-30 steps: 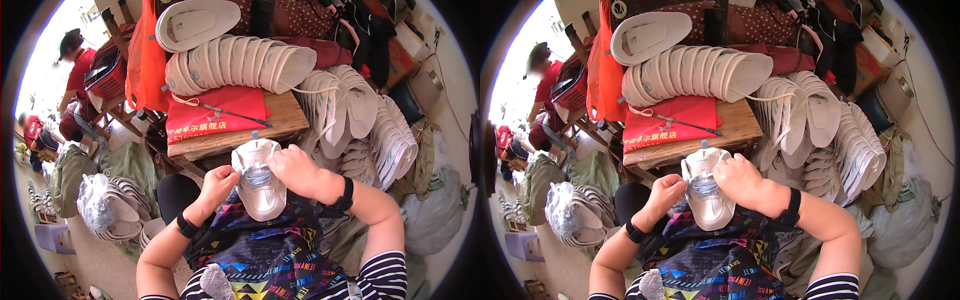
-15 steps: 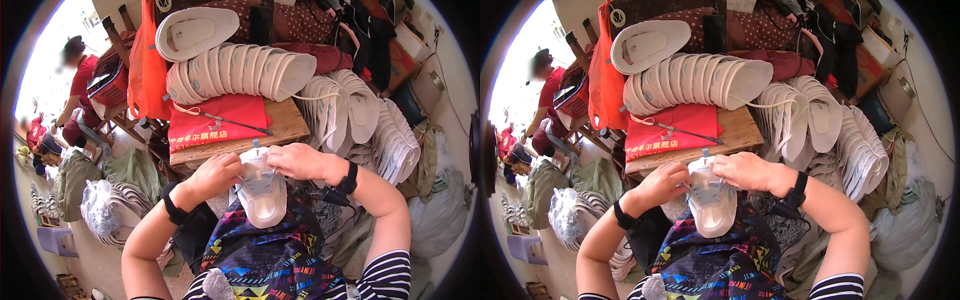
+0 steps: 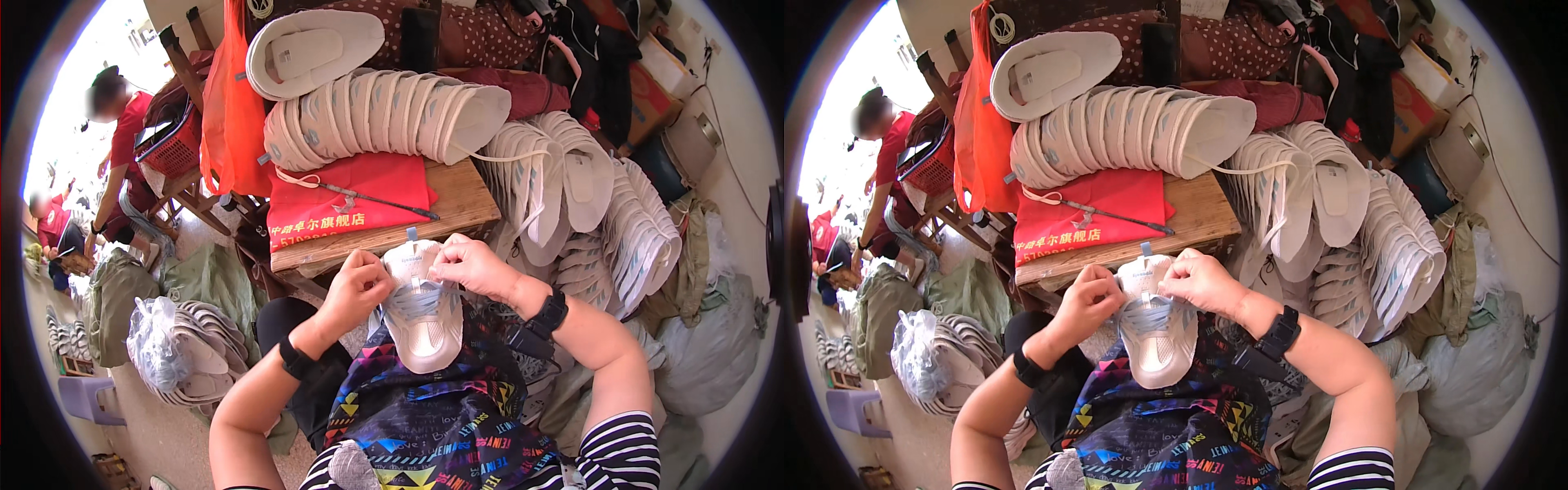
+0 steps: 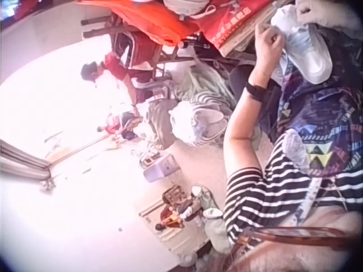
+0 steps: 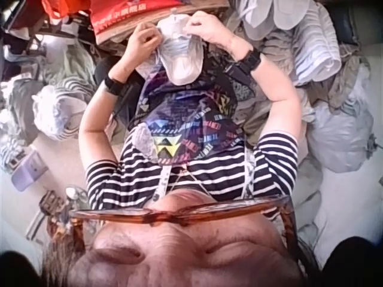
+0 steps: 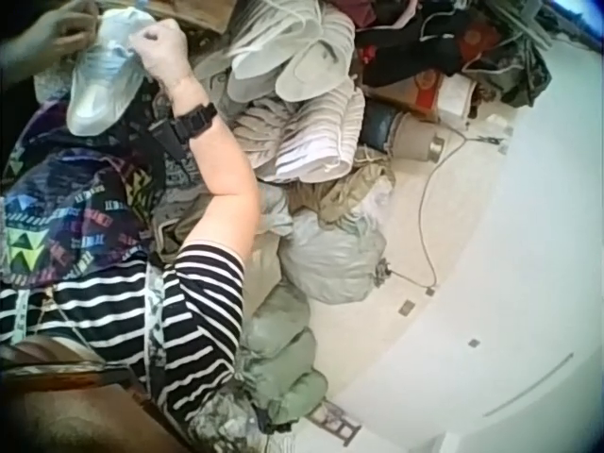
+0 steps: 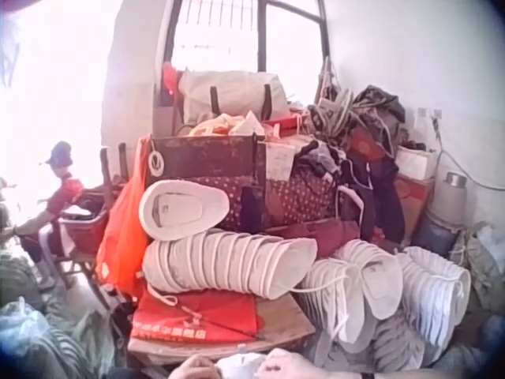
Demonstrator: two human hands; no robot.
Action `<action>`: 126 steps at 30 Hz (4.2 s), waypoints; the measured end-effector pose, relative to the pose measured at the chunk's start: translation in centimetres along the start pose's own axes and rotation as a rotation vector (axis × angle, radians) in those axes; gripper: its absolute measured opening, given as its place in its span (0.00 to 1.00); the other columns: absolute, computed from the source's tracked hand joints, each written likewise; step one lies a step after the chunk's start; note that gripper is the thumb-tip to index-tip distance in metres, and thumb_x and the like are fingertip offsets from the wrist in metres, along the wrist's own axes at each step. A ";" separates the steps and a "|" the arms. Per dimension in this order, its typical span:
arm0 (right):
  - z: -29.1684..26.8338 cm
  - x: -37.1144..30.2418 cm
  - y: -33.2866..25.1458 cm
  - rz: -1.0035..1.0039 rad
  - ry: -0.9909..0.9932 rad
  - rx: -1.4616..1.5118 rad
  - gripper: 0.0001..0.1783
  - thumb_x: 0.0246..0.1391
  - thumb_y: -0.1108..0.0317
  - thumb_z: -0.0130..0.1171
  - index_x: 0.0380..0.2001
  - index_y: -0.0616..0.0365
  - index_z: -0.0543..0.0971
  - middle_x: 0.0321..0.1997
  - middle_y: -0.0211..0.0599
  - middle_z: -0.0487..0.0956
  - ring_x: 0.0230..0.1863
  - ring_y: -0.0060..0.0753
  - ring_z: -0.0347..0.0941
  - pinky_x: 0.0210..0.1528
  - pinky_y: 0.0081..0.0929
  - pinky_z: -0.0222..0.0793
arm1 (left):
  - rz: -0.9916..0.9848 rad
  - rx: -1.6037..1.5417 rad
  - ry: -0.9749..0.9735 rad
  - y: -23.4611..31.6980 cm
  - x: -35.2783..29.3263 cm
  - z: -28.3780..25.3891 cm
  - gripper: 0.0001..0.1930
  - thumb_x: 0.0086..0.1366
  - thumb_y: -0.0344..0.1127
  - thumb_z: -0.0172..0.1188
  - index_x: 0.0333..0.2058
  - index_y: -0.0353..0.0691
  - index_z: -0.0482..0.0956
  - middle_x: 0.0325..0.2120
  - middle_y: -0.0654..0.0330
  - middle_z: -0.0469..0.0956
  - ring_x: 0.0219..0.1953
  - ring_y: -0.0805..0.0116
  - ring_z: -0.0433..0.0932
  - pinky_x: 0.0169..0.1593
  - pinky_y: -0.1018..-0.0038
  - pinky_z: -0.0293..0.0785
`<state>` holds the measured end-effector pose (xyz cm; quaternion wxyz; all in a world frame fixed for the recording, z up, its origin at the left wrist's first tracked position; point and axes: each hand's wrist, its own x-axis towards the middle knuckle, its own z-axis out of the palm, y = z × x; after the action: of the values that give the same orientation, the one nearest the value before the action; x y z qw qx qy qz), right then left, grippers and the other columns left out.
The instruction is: Lace a white athletic shoe by threading the laces through the eyelets and pulling them tight.
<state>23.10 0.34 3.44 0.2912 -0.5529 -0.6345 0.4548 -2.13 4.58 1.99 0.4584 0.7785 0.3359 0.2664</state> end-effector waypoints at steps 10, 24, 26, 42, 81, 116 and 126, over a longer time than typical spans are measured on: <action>-1.0 0.0 -12.7 -0.180 -0.366 0.447 0.08 0.63 0.66 0.57 0.32 0.58 0.77 0.29 0.25 0.77 0.28 0.13 0.70 0.31 0.15 0.68 | 0.217 -0.307 0.298 10.8 3.0 -4.5 0.11 0.71 0.36 0.54 0.37 0.35 0.81 0.43 0.63 0.72 0.42 0.78 0.70 0.48 0.79 0.66; -4.3 0.6 -9.9 -0.258 0.217 0.859 0.09 0.66 0.68 0.52 0.43 0.60 0.76 0.37 0.38 0.81 0.38 0.28 0.79 0.47 0.28 0.77 | -0.136 -1.135 0.247 3.4 1.3 -2.4 0.09 0.71 0.37 0.53 0.39 0.40 0.78 0.36 0.63 0.80 0.41 0.71 0.78 0.50 0.71 0.72; -6.6 -0.2 -6.5 -0.172 0.363 0.982 0.08 0.65 0.68 0.52 0.44 0.58 0.76 0.36 0.39 0.82 0.36 0.31 0.80 0.45 0.31 0.79 | -0.185 -1.321 0.344 1.0 -0.1 -4.0 0.08 0.71 0.37 0.51 0.36 0.41 0.76 0.30 0.66 0.77 0.37 0.70 0.77 0.47 0.69 0.73; -7.0 -4.4 -0.7 0.010 0.441 0.844 0.09 0.64 0.69 0.50 0.45 0.59 0.75 0.34 0.38 0.81 0.28 0.21 0.76 0.36 0.26 0.79 | 0.189 0.319 0.152 -0.6 -5.5 -0.7 0.07 0.58 0.30 0.66 0.31 0.40 0.74 0.23 0.60 0.67 0.29 0.65 0.70 0.36 0.71 0.65; 0.5 -2.6 3.2 -0.048 0.354 0.256 0.04 0.65 0.68 0.54 0.39 0.55 0.74 0.32 0.23 0.77 0.33 0.16 0.73 0.35 0.17 0.71 | -0.226 -0.489 0.367 -1.1 -3.0 -2.3 0.13 0.75 0.36 0.48 0.45 0.34 0.77 0.25 0.68 0.72 0.23 0.82 0.66 0.29 0.83 0.65; -1.0 -1.4 -1.9 -0.173 -0.071 -0.492 0.17 0.56 0.74 0.52 0.49 0.61 0.64 0.30 0.51 0.80 0.33 0.57 0.78 0.34 0.47 0.72 | -0.044 0.296 -0.006 1.5 -0.1 -1.8 0.07 0.57 0.27 0.65 0.35 0.36 0.79 0.27 0.56 0.75 0.30 0.62 0.77 0.32 0.69 0.72; -3.5 0.1 -2.4 -0.245 -0.283 -0.826 0.13 0.58 0.63 0.56 0.44 0.54 0.71 0.30 0.47 0.77 0.36 0.54 0.76 0.37 0.47 0.71 | 0.193 0.369 -0.344 1.3 2.2 -4.6 0.07 0.58 0.33 0.67 0.35 0.41 0.81 0.32 0.57 0.68 0.34 0.60 0.71 0.39 0.69 0.70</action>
<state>25.09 1.42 7.08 0.0081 -0.4759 -0.8572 0.1967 -3.66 8.28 5.36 0.3314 0.9112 0.2200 0.1069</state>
